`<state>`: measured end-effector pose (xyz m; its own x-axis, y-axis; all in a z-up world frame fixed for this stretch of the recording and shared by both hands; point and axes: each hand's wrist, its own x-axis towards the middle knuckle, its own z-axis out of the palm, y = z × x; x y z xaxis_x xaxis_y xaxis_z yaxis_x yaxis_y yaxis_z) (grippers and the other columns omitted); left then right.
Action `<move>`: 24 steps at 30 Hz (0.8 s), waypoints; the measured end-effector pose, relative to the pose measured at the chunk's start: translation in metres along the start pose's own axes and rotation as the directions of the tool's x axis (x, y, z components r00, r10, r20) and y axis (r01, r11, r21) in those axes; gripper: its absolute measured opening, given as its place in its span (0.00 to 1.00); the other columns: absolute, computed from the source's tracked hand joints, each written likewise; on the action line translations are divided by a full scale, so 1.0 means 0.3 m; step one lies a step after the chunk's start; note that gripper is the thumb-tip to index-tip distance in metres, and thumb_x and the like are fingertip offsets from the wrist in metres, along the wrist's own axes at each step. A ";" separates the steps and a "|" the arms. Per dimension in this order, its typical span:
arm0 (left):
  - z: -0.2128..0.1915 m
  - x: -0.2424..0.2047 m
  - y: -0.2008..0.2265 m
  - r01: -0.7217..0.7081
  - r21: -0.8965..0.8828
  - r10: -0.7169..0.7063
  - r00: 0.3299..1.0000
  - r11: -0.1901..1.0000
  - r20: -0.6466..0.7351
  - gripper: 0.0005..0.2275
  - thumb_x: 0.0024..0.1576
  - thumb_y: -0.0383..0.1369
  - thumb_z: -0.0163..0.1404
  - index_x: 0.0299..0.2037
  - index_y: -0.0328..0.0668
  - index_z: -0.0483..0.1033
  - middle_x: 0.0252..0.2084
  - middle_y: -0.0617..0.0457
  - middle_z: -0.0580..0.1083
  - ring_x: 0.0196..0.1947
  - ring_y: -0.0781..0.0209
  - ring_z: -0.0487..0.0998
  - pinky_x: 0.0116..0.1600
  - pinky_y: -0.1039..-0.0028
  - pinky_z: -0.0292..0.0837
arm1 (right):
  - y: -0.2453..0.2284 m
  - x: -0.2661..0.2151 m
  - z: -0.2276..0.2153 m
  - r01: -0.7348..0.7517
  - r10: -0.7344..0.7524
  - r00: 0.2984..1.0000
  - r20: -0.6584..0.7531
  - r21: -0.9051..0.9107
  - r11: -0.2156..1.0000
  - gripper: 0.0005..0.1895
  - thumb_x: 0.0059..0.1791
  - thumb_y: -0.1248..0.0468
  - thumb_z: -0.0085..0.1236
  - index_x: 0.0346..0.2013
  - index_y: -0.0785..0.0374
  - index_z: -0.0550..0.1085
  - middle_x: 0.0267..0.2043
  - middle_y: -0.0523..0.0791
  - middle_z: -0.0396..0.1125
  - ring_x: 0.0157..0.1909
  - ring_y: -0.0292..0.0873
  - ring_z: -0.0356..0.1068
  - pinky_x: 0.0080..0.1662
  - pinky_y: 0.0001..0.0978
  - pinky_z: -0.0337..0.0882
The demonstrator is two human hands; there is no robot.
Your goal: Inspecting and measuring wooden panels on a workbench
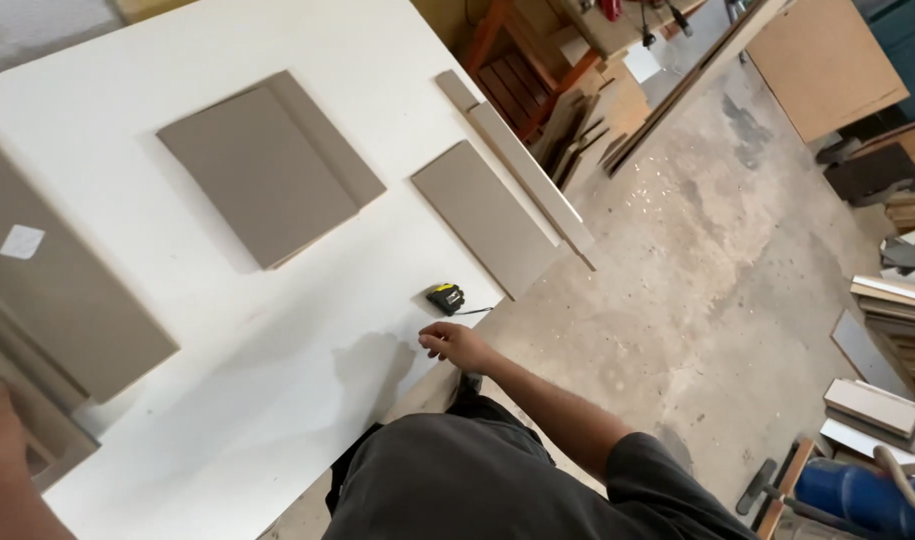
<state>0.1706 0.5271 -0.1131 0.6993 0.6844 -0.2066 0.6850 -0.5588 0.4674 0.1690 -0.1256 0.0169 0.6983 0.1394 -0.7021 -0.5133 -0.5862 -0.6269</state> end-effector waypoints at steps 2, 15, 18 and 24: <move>0.004 -0.085 0.066 0.150 -0.086 -0.136 0.980 0.985 0.148 0.34 0.91 0.52 0.39 0.55 0.13 0.76 0.34 0.18 0.77 0.36 0.22 0.78 0.40 0.38 0.73 | 0.051 0.020 -0.099 0.007 -0.007 0.998 -0.059 0.003 1.000 0.22 0.54 0.48 0.51 0.55 0.58 0.77 0.47 0.45 0.76 0.46 0.40 0.76 0.49 0.35 0.74; 0.509 -1.347 0.854 -0.327 -0.288 0.314 0.945 0.900 -0.091 0.16 0.63 0.39 0.56 0.54 0.36 0.79 0.64 0.38 0.72 0.62 0.45 0.72 0.54 0.58 0.74 | 0.558 0.533 -1.113 0.018 -0.481 0.695 -0.534 -0.657 0.754 0.34 0.46 0.46 0.62 0.64 0.52 0.68 0.60 0.55 0.63 0.58 0.63 0.62 0.56 0.57 0.65; 0.647 -1.616 0.962 -0.138 -0.334 0.166 0.984 0.932 0.056 0.15 0.58 0.42 0.57 0.51 0.45 0.81 0.61 0.48 0.75 0.59 0.55 0.75 0.54 0.65 0.73 | 0.589 0.542 -1.153 0.052 -0.408 0.818 -0.406 -0.654 0.754 0.36 0.47 0.48 0.62 0.67 0.53 0.65 0.57 0.54 0.64 0.57 0.61 0.62 0.56 0.57 0.67; 0.673 -1.792 1.235 -0.091 -0.345 0.160 0.971 0.934 0.178 0.15 0.56 0.45 0.55 0.51 0.54 0.82 0.61 0.58 0.74 0.62 0.62 0.74 0.56 0.67 0.73 | 0.714 0.648 -1.201 0.395 -0.722 0.521 -0.456 -0.621 0.677 0.33 0.46 0.56 0.64 0.65 0.59 0.67 0.51 0.54 0.63 0.49 0.60 0.61 0.53 0.55 0.67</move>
<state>0.0898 -0.1425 -0.0022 0.8249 0.4919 -0.2786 0.5061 -0.4228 0.7518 0.3746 -0.5115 -0.1322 0.9617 0.1320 0.2402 0.2378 -0.8376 -0.4917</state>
